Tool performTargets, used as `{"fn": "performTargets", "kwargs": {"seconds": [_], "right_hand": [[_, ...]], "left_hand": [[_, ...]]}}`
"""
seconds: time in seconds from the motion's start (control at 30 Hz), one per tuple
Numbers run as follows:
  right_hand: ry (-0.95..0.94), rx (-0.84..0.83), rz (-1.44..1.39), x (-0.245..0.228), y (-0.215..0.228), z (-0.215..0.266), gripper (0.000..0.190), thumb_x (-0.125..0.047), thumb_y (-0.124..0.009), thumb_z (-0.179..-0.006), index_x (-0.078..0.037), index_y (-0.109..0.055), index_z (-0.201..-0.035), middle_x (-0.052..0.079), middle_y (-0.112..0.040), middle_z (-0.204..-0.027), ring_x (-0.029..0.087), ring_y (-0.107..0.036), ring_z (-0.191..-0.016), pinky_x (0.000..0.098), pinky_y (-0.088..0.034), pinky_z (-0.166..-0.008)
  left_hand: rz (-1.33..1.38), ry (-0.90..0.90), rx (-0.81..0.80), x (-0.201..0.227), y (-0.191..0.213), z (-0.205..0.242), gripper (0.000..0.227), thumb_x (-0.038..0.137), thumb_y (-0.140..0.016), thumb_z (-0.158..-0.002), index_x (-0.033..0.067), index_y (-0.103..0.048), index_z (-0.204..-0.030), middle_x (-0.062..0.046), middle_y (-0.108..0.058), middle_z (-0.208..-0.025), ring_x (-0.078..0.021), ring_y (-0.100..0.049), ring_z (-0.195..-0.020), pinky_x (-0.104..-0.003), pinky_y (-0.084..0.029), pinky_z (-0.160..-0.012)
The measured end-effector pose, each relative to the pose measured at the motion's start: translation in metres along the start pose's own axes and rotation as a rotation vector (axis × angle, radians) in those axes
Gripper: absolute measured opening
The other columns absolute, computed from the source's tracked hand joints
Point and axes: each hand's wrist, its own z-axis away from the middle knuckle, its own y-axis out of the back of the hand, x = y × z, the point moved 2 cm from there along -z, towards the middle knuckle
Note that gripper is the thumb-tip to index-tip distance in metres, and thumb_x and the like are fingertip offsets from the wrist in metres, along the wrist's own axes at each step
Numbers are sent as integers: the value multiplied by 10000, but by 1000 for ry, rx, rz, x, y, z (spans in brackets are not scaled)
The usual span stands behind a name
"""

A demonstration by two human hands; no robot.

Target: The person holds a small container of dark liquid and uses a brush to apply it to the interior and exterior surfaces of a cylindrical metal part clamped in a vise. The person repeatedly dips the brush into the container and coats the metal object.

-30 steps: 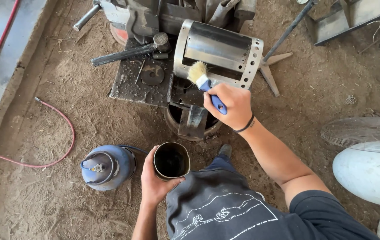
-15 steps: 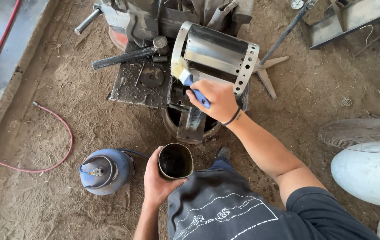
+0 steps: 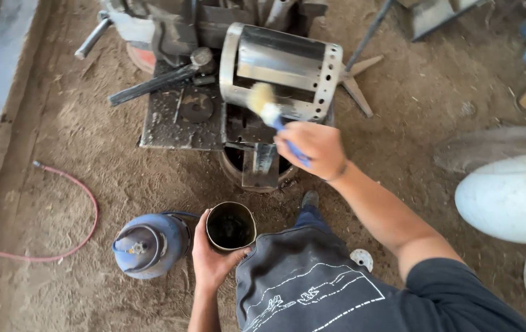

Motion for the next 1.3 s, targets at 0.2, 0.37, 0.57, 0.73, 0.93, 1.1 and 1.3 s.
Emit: {"fn": "performTargets", "kwargs": {"seconds": [0.2, 0.37, 0.57, 0.73, 0.93, 1.1, 1.3], "right_hand": [[-42, -24, 16, -2, -5, 9, 82, -94, -635, -985, -166, -620, -949, -20, -706, -792, 111, -692, -677, 211, -548, -546], [-229, 38, 158, -3, 69, 58, 38, -95, -703, -975, -95, -696, -938, 62, -740, -896, 176, -699, -701, 264, -521, -586], [15, 101, 44, 1, 16, 72, 60, -154, -707, -975, -119, -663, -995, 31, -734, -886, 112, -709, -735, 225, -568, -586], [67, -47, -94, 9, -68, 28, 128, -59, -602, -1013, -134, -589, -1116, -15, -671, -865, 81, -619, -663, 203, -505, -527], [55, -52, -86, 29, -59, 55, 79, -126, -594, -1037, -140, -632, -1105, 3, -726, -885, 87, -653, -644, 199, -507, -477], [-56, -79, -99, 36, 48, 108, 88, -82, -617, -1004, -122, -670, -1062, 15, -723, -914, 85, -639, -670, 186, -468, -502], [-35, -167, -214, 58, 38, 103, 83, -96, -650, -996, -73, -694, -1063, 82, -741, -989, 124, -680, -697, 199, -546, -516]], "left_hand": [[-71, -162, -163, 2, 7, -16, 1216, 435, -1010, -480, 65, -445, -1491, -143, -547, -1503, -317, -528, -1396, -443, -402, -1173], [-53, -139, -152, -5, 7, -18, 1245, 590, -926, -511, 66, -416, -1519, -145, -543, -1514, -327, -528, -1407, -470, -422, -1159], [-111, -121, -277, -2, -1, -22, 1224, 524, -982, -491, 78, -444, -1496, -145, -559, -1499, -336, -535, -1389, -479, -441, -1122], [-100, -194, -254, 10, -1, -25, 1241, 563, -963, -497, 63, -433, -1502, -151, -547, -1512, -333, -527, -1400, -472, -426, -1142], [-49, -173, -194, 6, -2, -16, 1220, 593, -931, -513, 75, -434, -1500, -141, -560, -1490, -316, -548, -1383, -444, -428, -1151], [-41, -79, -203, -10, 6, -12, 1219, 589, -935, -493, 81, -454, -1492, -137, -570, -1476, -312, -546, -1381, -453, -424, -1145], [-128, -129, -141, -8, 12, -16, 1255, 570, -952, -480, 64, -433, -1505, -165, -580, -1466, -341, -557, -1364, -469, -446, -1128]]}}
